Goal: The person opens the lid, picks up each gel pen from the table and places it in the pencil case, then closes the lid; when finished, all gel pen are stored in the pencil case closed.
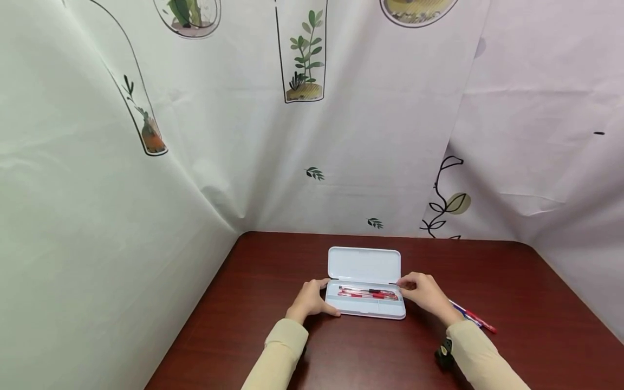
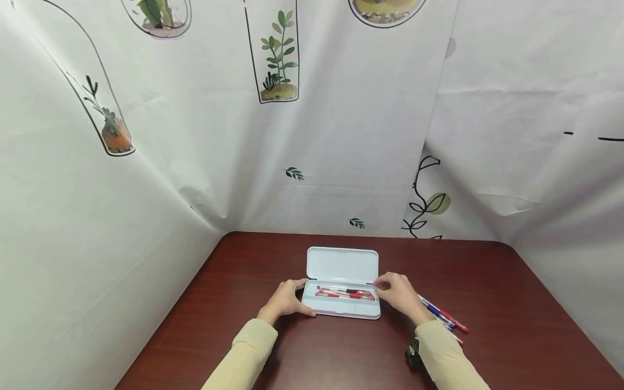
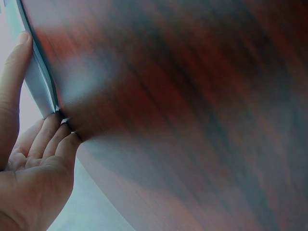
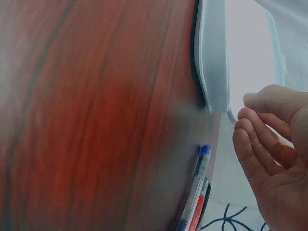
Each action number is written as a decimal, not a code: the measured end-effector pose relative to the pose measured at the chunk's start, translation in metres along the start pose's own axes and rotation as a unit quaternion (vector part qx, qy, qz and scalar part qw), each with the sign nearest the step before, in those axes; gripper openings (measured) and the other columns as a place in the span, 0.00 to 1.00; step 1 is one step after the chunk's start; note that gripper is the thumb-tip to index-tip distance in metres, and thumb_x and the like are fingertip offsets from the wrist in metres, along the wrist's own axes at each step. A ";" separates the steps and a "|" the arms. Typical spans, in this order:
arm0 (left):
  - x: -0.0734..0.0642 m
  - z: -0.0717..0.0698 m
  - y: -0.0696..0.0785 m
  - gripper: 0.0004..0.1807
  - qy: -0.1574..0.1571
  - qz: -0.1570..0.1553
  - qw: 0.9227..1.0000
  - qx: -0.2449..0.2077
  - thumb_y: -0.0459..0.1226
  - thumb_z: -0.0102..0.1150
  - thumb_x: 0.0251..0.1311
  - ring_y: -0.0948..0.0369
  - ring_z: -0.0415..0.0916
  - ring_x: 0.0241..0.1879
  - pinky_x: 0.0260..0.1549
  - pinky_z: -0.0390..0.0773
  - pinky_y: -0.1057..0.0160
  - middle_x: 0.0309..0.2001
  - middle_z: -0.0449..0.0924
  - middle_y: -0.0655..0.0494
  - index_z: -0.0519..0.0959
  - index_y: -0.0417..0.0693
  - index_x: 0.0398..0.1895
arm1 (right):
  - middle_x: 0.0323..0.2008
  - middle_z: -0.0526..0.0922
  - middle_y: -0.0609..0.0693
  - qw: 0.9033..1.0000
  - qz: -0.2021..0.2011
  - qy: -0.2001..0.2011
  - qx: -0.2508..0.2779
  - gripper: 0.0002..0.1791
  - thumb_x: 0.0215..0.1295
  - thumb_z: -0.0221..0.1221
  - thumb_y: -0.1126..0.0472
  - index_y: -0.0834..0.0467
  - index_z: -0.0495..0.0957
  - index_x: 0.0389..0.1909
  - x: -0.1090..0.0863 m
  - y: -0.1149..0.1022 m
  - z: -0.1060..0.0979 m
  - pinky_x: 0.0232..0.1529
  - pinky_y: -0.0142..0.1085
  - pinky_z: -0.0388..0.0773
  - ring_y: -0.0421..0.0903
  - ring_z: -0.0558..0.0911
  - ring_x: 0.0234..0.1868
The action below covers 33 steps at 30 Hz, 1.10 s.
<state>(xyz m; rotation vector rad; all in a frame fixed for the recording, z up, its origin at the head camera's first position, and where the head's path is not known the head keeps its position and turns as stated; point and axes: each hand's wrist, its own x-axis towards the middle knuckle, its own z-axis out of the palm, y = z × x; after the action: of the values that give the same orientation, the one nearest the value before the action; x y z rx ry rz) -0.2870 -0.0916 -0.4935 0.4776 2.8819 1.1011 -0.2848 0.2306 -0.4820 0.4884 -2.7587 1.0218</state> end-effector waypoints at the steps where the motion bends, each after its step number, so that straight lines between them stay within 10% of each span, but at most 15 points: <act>1: 0.000 0.000 0.000 0.49 0.000 0.000 1.000 0.000 0.44 0.86 0.26 0.51 0.76 0.56 0.57 0.75 0.52 0.56 0.81 0.44 0.76 0.38 0.60 | 0.32 0.84 0.49 1.000 0.002 0.001 -0.001 0.06 0.58 0.65 0.68 0.60 0.86 0.36 -0.001 0.001 -0.001 0.33 0.30 0.77 0.41 0.77 0.32; 33: 0.002 0.000 -0.002 0.50 -0.003 -0.005 1.000 0.003 0.45 0.86 0.28 0.51 0.75 0.58 0.58 0.75 0.52 0.57 0.80 0.44 0.75 0.38 0.62 | 0.31 0.85 0.48 0.997 0.052 0.007 -0.053 0.07 0.59 0.64 0.68 0.61 0.86 0.38 -0.041 0.042 -0.057 0.31 0.31 0.77 0.37 0.79 0.30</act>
<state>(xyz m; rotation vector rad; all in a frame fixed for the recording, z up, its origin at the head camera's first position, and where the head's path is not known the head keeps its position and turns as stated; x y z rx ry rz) -0.2893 -0.0925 -0.4947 0.4660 2.8800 1.0885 -0.2590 0.3076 -0.4752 0.3237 -2.8336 0.8908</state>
